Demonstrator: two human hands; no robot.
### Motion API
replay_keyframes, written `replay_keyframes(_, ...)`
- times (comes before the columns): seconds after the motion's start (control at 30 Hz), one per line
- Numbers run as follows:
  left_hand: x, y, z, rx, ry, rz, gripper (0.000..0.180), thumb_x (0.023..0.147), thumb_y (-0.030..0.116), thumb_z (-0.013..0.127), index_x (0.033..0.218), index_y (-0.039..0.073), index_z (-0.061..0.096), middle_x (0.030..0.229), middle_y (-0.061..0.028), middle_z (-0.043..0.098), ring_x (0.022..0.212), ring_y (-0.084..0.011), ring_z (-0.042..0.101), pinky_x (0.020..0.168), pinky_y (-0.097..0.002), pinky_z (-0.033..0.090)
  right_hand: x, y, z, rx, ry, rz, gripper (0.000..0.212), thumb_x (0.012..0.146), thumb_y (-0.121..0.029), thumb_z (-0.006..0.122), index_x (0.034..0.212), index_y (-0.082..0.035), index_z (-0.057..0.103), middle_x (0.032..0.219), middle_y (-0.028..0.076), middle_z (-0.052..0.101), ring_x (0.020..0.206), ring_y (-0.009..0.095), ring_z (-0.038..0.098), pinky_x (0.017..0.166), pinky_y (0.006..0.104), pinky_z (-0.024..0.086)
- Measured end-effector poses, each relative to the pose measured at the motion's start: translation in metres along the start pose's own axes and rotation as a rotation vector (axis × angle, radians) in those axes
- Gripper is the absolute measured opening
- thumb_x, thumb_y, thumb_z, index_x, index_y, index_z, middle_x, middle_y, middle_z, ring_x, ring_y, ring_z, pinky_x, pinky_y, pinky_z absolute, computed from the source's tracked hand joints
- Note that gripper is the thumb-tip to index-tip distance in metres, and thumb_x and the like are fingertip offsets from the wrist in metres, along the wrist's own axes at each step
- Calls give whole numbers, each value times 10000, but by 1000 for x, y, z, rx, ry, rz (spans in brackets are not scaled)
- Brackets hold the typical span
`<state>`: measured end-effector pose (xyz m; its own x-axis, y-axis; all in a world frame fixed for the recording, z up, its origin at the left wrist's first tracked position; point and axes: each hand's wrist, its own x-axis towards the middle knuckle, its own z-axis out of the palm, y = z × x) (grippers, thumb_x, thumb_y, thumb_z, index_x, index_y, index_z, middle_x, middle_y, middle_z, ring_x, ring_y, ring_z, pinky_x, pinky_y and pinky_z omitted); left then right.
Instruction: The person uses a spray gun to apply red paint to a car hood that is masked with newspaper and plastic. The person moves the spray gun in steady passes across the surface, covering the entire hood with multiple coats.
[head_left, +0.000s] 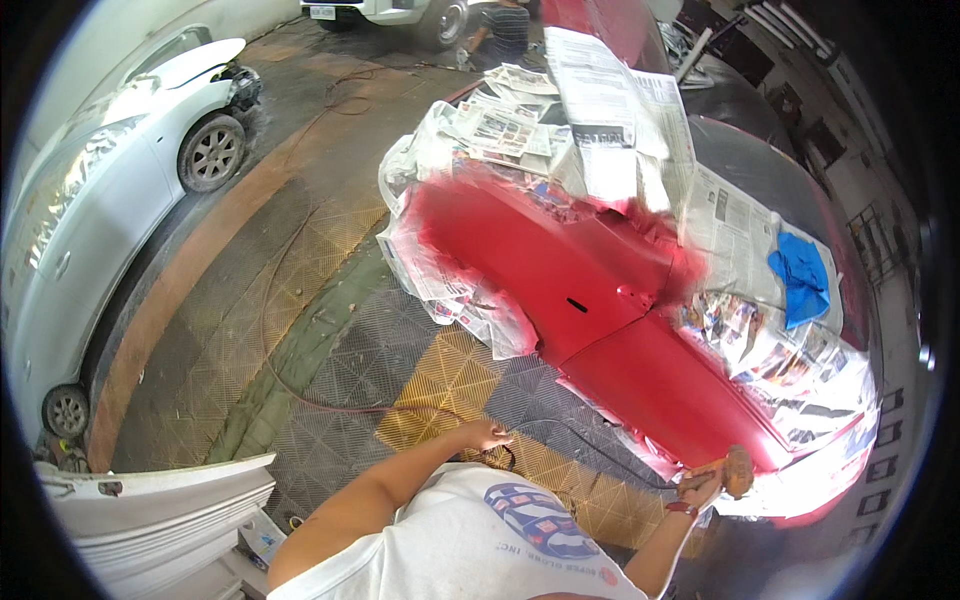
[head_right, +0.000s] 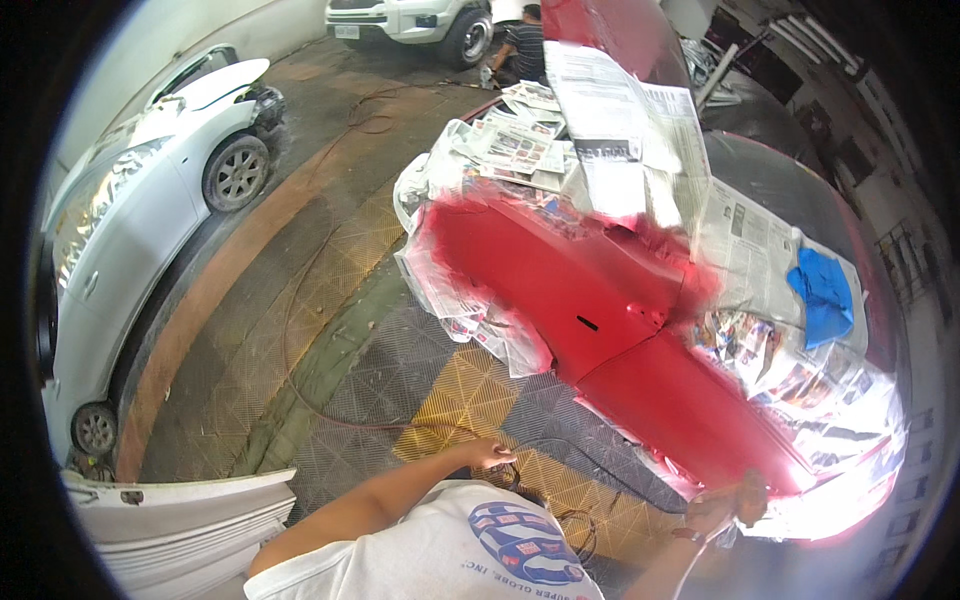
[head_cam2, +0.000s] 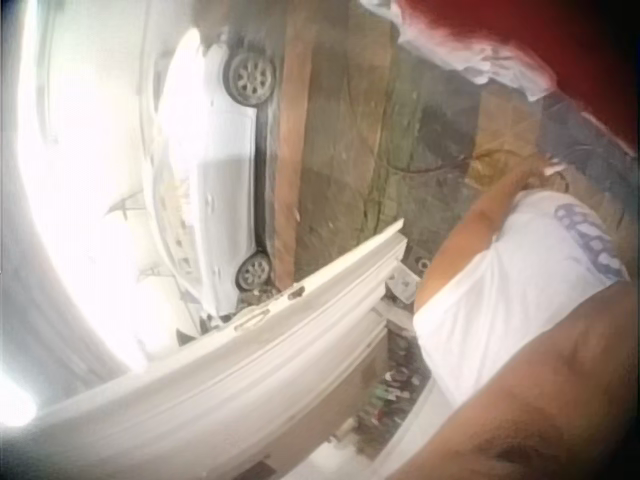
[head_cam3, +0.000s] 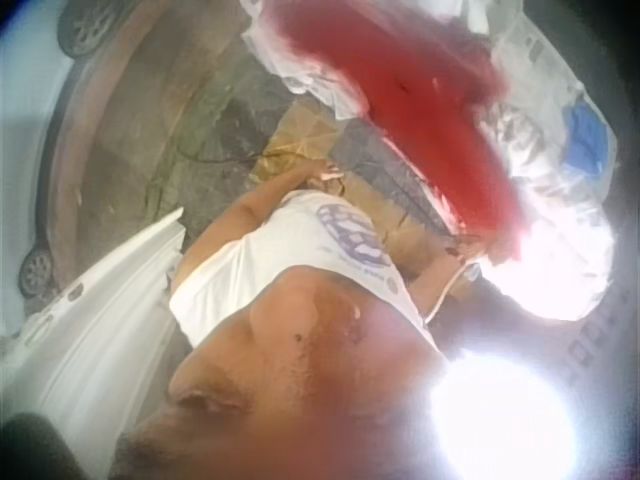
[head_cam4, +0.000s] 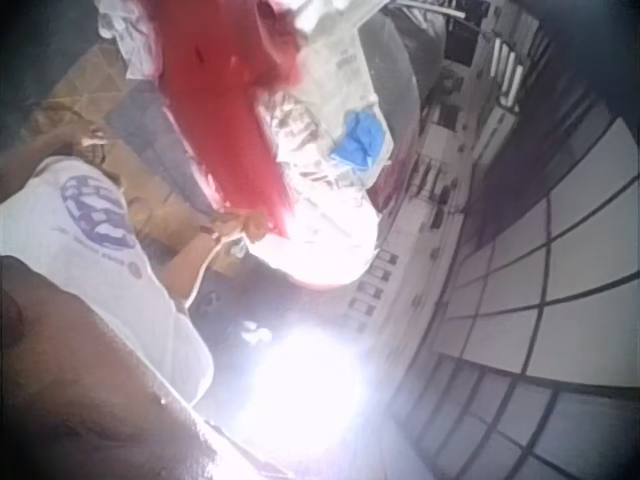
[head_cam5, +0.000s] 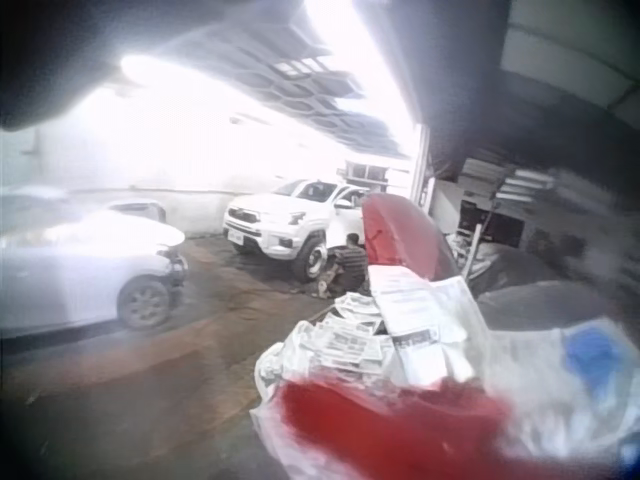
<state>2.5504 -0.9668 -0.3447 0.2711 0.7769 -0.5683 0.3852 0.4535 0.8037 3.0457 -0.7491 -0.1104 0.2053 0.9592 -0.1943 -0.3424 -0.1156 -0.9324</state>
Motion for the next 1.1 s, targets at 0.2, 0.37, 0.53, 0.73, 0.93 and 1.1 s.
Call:
replay_keyframes(0.2,8,12,15,41,39,308,473,1022,526,575,1274,161,740,1219,-140,745,1109,-293,703,958,-368,528,24,-35,-39,-105,304,-96,214,989,-303,672,1051,-117,588,827,45,614,584,147,582,569,311,537)
replay_keyframes(0.37,-14,-6,14,-198,125,126,483,1004,462,649,1246,53,733,1173,-144,758,1069,-259,705,950,-351,522,1,8,52,-340,284,-122,348,943,-208,757,1211,-66,587,945,82,624,651,138,595,623,270,541)
replay_keyframes(0.53,-45,-46,20,-198,299,-137,550,992,500,655,1227,7,723,1118,-153,758,1049,-242,691,940,-349,513,-53,63,193,-366,-30,-277,354,978,-153,700,1297,-36,600,1000,66,668,750,81,606,603,238,502)
replay_keyframes(0.73,-87,-60,5,-289,488,-202,527,1002,453,654,1248,-9,711,1171,-148,740,1081,-247,674,969,-372,500,-74,118,312,-301,-451,-72,201,978,-162,721,1101,-48,611,722,-27,580,543,65,512,488,252,430)
replay_keyframes(0.93,-103,-87,20,-519,634,-168,498,1011,437,648,1219,-10,717,1138,-114,732,1058,-216,650,943,-357,493,-74,93,415,-327,-789,154,197,980,-188,699,1079,-28,641,780,-4,629,598,79,581,520,276,485)
replay_keyframes(1.1,-99,-71,38,-562,585,-133,493,1027,465,633,1179,2,711,1088,-51,714,1017,-177,621,909,-323,483,-28,66,425,-286,-603,-30,224,963,-250,675,1050,-45,650,760,-1,627,574,101,600,497,288,493)
